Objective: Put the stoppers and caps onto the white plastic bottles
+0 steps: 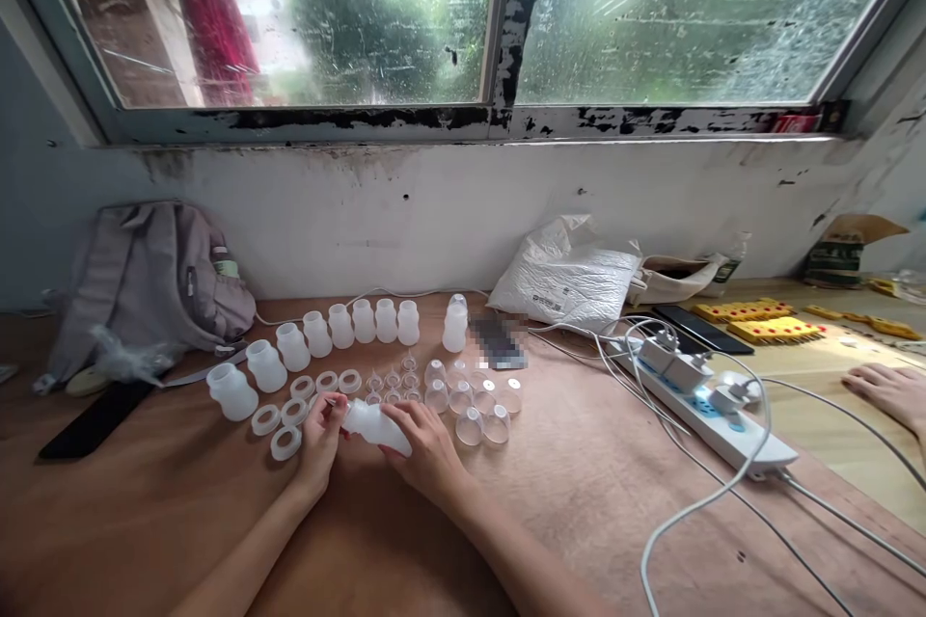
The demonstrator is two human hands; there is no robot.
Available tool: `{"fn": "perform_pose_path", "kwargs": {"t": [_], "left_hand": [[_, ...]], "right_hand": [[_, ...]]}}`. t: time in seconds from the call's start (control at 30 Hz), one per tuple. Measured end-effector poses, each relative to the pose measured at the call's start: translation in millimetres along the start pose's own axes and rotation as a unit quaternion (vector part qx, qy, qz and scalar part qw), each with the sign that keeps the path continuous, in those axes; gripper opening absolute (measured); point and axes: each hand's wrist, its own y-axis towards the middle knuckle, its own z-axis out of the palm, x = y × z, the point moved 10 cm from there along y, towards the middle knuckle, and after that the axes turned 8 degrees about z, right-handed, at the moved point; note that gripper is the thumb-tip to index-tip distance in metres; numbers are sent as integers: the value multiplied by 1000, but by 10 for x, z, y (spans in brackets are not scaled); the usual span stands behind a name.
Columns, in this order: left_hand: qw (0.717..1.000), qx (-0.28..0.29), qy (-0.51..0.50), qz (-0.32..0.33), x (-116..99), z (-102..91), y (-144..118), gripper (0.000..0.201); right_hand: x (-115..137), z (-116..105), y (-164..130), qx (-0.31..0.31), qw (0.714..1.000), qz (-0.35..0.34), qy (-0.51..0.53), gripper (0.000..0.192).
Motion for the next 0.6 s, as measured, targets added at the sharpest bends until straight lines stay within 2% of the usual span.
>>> {"fn": "perform_pose_path", "kwargs": {"t": [0.23, 0.6], "left_hand": [[999, -2, -39, -18, -48, 51, -25, 30], [997, -2, -66, -35, -53, 49, -29, 28]], "right_hand": [[-10, -32, -10, 7, 997, 24, 70, 47], [-17, 4, -9, 37, 992, 59, 108, 46]]}}
